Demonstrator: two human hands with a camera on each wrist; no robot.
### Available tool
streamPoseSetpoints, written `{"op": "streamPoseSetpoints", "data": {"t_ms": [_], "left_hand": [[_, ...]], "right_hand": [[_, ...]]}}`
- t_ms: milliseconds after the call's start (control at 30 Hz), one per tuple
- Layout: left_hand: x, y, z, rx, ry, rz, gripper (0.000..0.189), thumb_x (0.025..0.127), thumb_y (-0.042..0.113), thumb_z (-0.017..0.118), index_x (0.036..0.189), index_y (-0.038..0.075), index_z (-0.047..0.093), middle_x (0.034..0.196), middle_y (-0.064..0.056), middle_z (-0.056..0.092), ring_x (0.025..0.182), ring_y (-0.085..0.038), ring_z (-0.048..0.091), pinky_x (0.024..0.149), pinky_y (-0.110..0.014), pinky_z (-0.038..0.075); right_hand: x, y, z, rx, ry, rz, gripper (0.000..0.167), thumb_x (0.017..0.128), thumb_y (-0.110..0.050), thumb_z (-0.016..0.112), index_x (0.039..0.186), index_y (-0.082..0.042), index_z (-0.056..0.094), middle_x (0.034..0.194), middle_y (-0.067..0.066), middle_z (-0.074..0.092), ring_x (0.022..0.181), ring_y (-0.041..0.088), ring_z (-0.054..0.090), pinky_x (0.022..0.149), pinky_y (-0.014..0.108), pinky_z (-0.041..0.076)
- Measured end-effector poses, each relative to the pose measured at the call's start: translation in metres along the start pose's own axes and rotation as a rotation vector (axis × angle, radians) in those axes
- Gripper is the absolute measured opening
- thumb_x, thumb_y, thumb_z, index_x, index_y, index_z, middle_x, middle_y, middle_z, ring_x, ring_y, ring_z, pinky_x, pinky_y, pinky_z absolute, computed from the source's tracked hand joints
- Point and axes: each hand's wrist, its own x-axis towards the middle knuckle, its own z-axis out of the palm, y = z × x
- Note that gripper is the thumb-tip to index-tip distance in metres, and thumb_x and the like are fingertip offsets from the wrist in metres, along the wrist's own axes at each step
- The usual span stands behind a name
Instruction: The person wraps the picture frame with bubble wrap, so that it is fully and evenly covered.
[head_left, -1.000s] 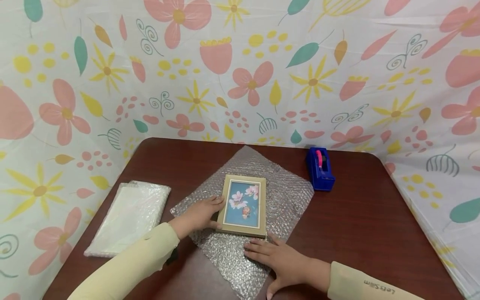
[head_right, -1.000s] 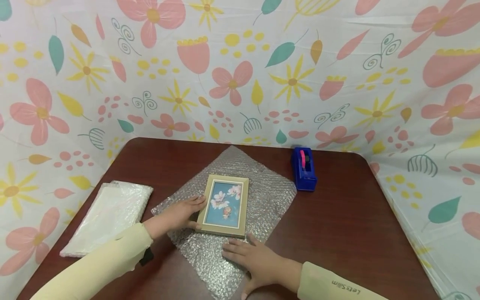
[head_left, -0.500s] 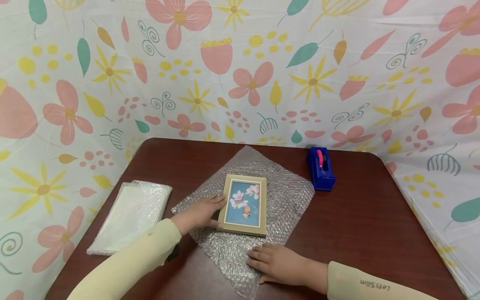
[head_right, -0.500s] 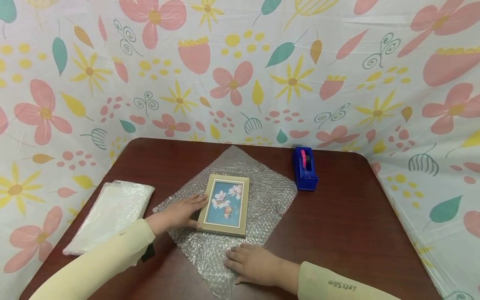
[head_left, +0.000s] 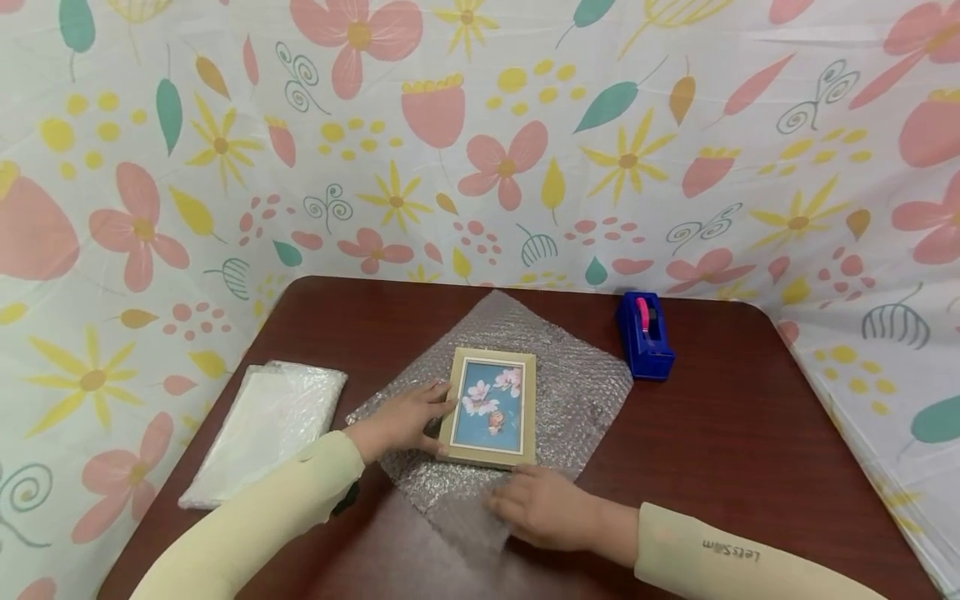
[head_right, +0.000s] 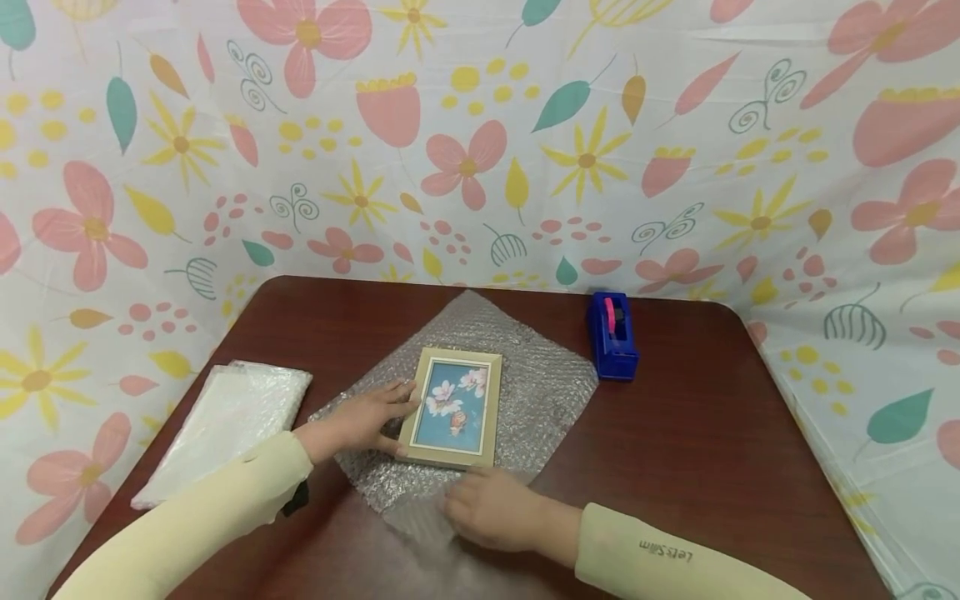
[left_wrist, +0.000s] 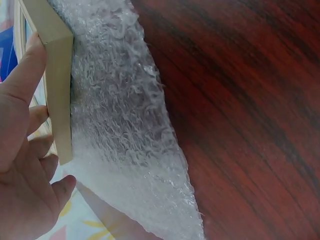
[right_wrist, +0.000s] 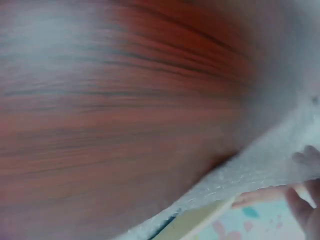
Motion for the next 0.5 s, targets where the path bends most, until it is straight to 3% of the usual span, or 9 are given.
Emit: {"op": "streamPoseSetpoints", "data": {"t_ms": [100,200,300,400,500], "left_hand": [[0.002,0.0,-0.001,0.0,-0.007,-0.021,0.092,0.083,0.05,0.08,0.157,0.012,0.041,0.17,-0.009,0.029,0.158,-0.034,0.027,0.126,-0.053,0.033],[0.004,0.001,-0.003,0.032,-0.002,-0.03,0.096,0.081,0.05,0.082,0.158,0.01,0.041,0.169,-0.009,0.033,0.158,-0.033,0.03,0.124,-0.05,0.037],[0.004,0.003,-0.007,0.09,0.005,-0.034,0.09,0.083,0.041,0.085,0.156,0.009,0.044,0.167,-0.009,0.037,0.156,-0.032,0.032,0.12,-0.048,0.042],[0.005,0.004,-0.009,0.114,0.0,-0.039,0.082,0.085,0.03,0.085,0.155,0.011,0.046,0.166,-0.008,0.038,0.156,-0.032,0.034,0.114,-0.046,0.049],[0.006,0.004,-0.008,0.105,-0.006,-0.045,0.079,0.086,0.028,0.084,0.154,0.012,0.047,0.166,-0.007,0.039,0.155,-0.032,0.034,0.107,-0.045,0.054]], "right_hand": [[0.008,0.009,-0.008,0.163,-0.009,0.213,0.021,0.085,-0.013,0.077,0.106,-0.011,0.075,0.094,-0.002,0.078,0.086,0.011,0.073,0.079,0.025,0.06],[0.014,0.021,-0.012,0.351,-0.048,0.497,0.011,0.091,-0.009,0.072,0.101,-0.009,0.075,0.09,0.0,0.078,0.082,0.013,0.072,0.074,0.025,0.059],[0.019,0.037,-0.01,0.531,-0.065,0.77,0.014,0.097,-0.013,0.068,0.103,-0.006,0.077,0.083,0.004,0.075,0.068,0.008,0.063,0.064,0.023,0.054],[0.021,0.052,-0.004,0.63,-0.059,0.908,0.015,0.097,-0.016,0.069,0.099,-0.005,0.078,0.074,0.003,0.07,0.06,0.0,0.048,0.059,0.019,0.045],[0.021,0.064,0.001,0.655,-0.09,0.939,0.013,0.096,-0.019,0.07,0.09,-0.008,0.076,0.068,0.0,0.064,0.058,-0.002,0.04,0.057,0.018,0.038]]}}
